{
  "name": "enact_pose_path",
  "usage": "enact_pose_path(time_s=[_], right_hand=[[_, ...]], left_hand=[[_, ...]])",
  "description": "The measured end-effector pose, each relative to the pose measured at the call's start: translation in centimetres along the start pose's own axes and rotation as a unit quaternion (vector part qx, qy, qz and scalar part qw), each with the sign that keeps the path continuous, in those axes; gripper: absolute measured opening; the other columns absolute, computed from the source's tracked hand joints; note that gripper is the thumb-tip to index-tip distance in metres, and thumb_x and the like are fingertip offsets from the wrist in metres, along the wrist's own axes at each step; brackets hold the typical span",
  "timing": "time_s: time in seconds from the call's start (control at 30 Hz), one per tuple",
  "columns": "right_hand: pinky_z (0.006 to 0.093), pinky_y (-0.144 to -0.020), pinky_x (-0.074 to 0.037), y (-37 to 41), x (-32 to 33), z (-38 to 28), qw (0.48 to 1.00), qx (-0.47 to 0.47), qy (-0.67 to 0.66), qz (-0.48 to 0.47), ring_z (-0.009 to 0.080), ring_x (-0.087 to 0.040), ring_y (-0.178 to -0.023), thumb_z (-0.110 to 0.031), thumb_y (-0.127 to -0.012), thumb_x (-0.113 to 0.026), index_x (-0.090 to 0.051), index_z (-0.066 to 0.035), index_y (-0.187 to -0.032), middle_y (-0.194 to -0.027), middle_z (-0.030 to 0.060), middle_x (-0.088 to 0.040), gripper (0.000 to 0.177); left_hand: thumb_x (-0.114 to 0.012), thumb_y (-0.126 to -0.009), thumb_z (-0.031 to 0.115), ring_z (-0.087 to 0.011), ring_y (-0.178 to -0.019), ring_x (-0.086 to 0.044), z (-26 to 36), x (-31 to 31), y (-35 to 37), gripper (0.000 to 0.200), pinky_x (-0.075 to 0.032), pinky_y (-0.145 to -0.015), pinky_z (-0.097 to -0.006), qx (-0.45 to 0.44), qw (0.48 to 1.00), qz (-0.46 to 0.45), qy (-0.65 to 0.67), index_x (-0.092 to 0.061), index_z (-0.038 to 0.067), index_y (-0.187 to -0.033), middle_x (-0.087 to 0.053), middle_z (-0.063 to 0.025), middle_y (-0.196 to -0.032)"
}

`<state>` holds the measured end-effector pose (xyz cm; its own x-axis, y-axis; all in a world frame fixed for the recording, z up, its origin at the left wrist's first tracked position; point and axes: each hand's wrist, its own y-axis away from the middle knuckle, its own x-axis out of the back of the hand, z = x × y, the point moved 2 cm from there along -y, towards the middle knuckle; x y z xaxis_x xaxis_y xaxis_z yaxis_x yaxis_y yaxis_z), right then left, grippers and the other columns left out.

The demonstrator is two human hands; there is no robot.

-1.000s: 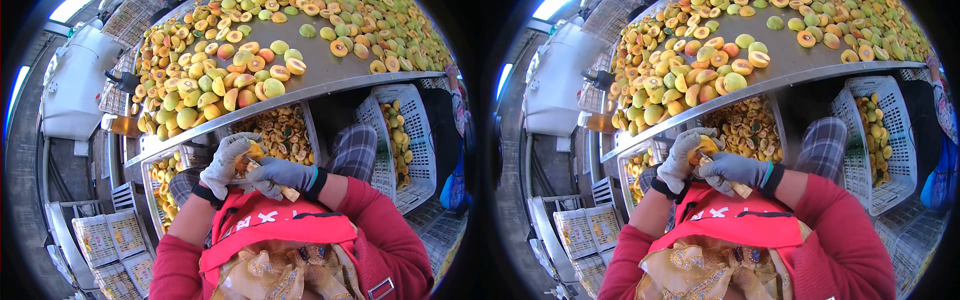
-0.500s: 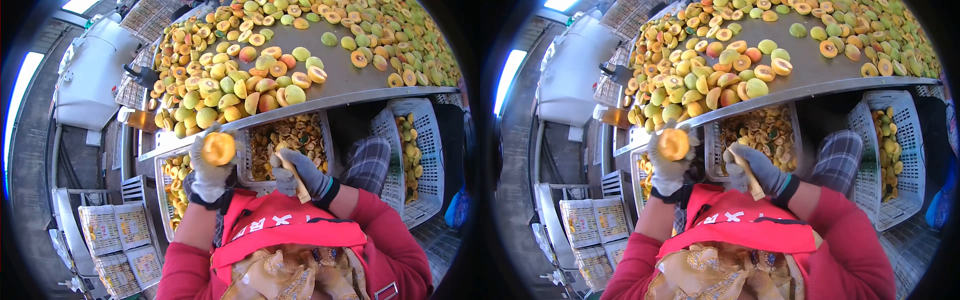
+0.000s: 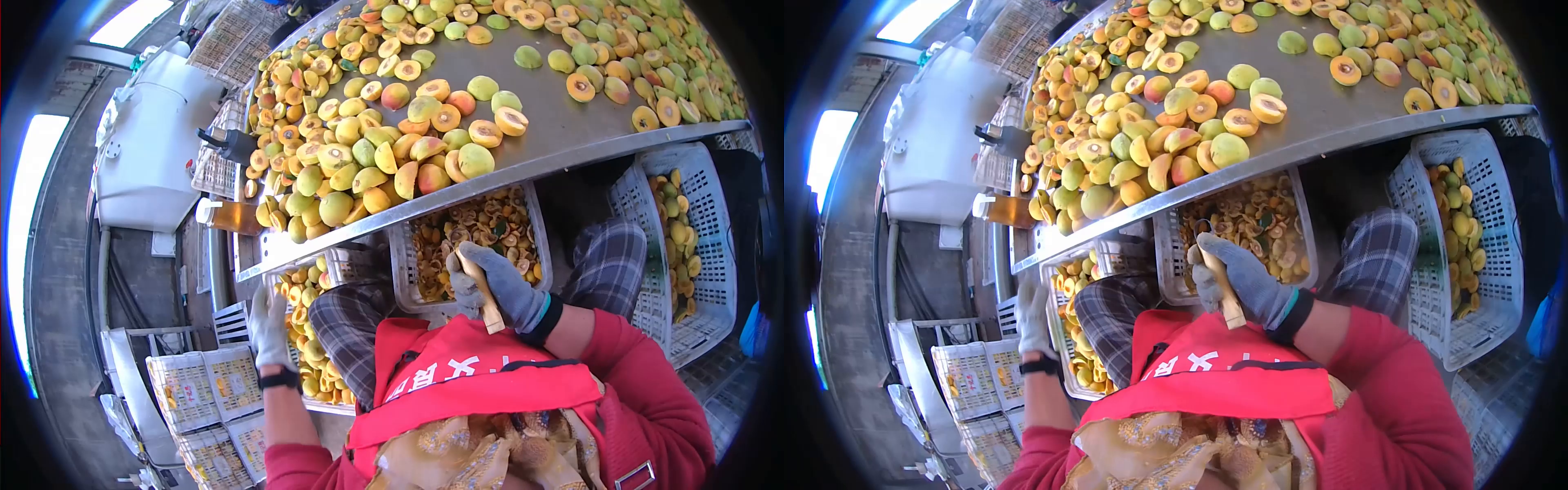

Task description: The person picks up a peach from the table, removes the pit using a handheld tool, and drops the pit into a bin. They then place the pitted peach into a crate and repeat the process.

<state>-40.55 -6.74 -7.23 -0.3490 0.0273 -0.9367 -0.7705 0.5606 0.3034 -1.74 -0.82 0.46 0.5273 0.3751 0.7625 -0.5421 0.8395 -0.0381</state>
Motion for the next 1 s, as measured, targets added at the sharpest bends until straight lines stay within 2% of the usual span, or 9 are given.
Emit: enact_pose_path(time_s=[0.17, 0.23, 0.4, 0.5, 0.57, 0.63, 0.77, 0.93, 1.0], right_hand=[[0.0294, -0.041, -0.041, -0.6, 0.1, 0.4, 0.999, 0.017, 0.045, 0.005, 0.0156, -0.045, -0.043, -0.037, -0.093, -0.044, -0.051, -0.008, -0.088, -0.058, 0.0021, -0.046, 0.029], [0.0292, -0.041, -0.042, -0.6, 0.2, 0.3, 0.996, 0.036, 0.086, 0.017, 0.016, -0.046, -0.043, -0.035, -0.093, -0.044, -0.051, -0.008, -0.088, -0.058, 0.0026, -0.046, 0.029], [0.0297, -0.046, -0.043, -0.7, 0.7, 0.3, 0.994, 0.038, 0.102, 0.0, 0.0146, -0.046, -0.047, -0.03, -0.093, -0.044, -0.051, -0.006, -0.095, -0.063, 0.0034, -0.049, 0.025], [0.0312, -0.047, -0.045, -0.5, 0.1, 0.3, 0.998, 0.008, 0.064, 0.015, 0.0156, -0.049, -0.048, -0.029, -0.092, -0.045, -0.051, -0.006, -0.095, -0.064, 0.004, -0.049, 0.024], [0.0297, -0.044, -0.045, 0.0, -0.7, 0.0, 0.995, 0.022, 0.096, -0.016, 0.0154, -0.051, -0.048, -0.026, -0.091, -0.047, -0.051, -0.006, -0.09, -0.064, 0.0049, -0.052, 0.02], [0.0282, -0.042, -0.045, 0.1, -1.6, 0.1, 0.982, 0.043, 0.18, -0.027, 0.0147, -0.053, -0.049, -0.024, -0.09, -0.048, -0.051, -0.006, -0.088, -0.064, 0.005, -0.054, 0.018], [0.0242, -0.041, -0.043, 0.6, -3.0, -0.1, 0.918, 0.123, 0.376, -0.01, 0.0109, -0.052, -0.047, -0.023, -0.091, -0.051, -0.051, -0.006, -0.089, -0.064, 0.0021, -0.053, 0.017], [0.0236, -0.039, -0.042, 0.5, -2.7, -0.3, 0.897, 0.11, 0.425, 0.051, 0.0096, -0.05, -0.043, -0.028, -0.091, -0.052, -0.054, -0.005, -0.096, -0.066, 0.0015, -0.054, 0.023], [0.0235, -0.038, -0.042, 0.3, -2.3, -0.1, 0.903, 0.079, 0.417, 0.067, 0.0099, -0.051, -0.043, -0.031, -0.091, -0.051, -0.054, -0.005, -0.095, -0.066, 0.0021, -0.054, 0.027]], left_hand=[[-0.063, -0.079, 0.032, -0.0328, -0.109, -0.054, 11.5, -9.4, -5.5, 0.06, -0.041, -0.093, -0.0368, -0.165, 0.979, -0.088, -0.077, -0.046, 0.003, -0.128, -0.053, -0.0234, -0.12], [-0.066, -0.076, 0.037, -0.0345, -0.109, -0.054, 11.4, -13.2, -8.8, 0.063, -0.043, -0.091, -0.0384, -0.11, 0.957, -0.162, -0.215, -0.047, 0.008, -0.128, -0.054, -0.0243, -0.12], [-0.071, -0.07, 0.035, -0.0333, -0.101, -0.059, 12.1, -14.8, -9.2, 0.069, -0.047, -0.085, -0.0373, -0.085, 0.96, -0.096, -0.25, -0.044, 0.005, -0.126, -0.06, -0.0189, -0.11], [-0.065, -0.077, 0.034, -0.0308, -0.092, -0.062, 9.5, -13.8, -9.8, 0.06, -0.051, -0.076, -0.0361, -0.042, 0.995, -0.073, 0.057, -0.044, 0.003, -0.124, -0.062, -0.0166, -0.105], [-0.058, -0.083, 0.035, -0.0274, -0.083, -0.063, 10.5, -11.6, -6.6, 0.052, -0.054, -0.068, -0.0345, 0.032, 0.842, -0.222, 0.491, -0.045, 0.002, -0.122, -0.061, -0.0162, -0.106], [-0.057, -0.083, 0.04, -0.0318, -0.084, -0.061, 13.2, -10.7, -2.5, 0.06, -0.055, -0.069, -0.0375, 0.041, 0.685, -0.344, 0.641, -0.041, 0.001, -0.126, -0.054, -0.0222, -0.115], [-0.063, -0.079, 0.04, -0.0374, -0.097, -0.056, 13.4, -13.0, 2.7, 0.067, -0.053, -0.075, -0.0414, 0.109, 0.607, -0.421, 0.665, -0.038, 0.005, -0.13, -0.046, -0.0235, -0.125], [-0.053, -0.086, 0.046, -0.0285, -0.116, -0.047, 13.6, -16.7, 7.2, 0.059, -0.037, -0.1, -0.0434, 0.139, 0.624, -0.362, 0.679, -0.039, 0.01, -0.13, -0.047, -0.0172, -0.128], [-0.051, -0.087, 0.048, -0.0284, -0.115, -0.048, 13.3, -17.6, 7.7, 0.058, -0.037, -0.1, -0.0423, 0.091, 0.683, -0.35, 0.635, -0.04, 0.009, -0.129, -0.047, -0.0167, -0.128]])
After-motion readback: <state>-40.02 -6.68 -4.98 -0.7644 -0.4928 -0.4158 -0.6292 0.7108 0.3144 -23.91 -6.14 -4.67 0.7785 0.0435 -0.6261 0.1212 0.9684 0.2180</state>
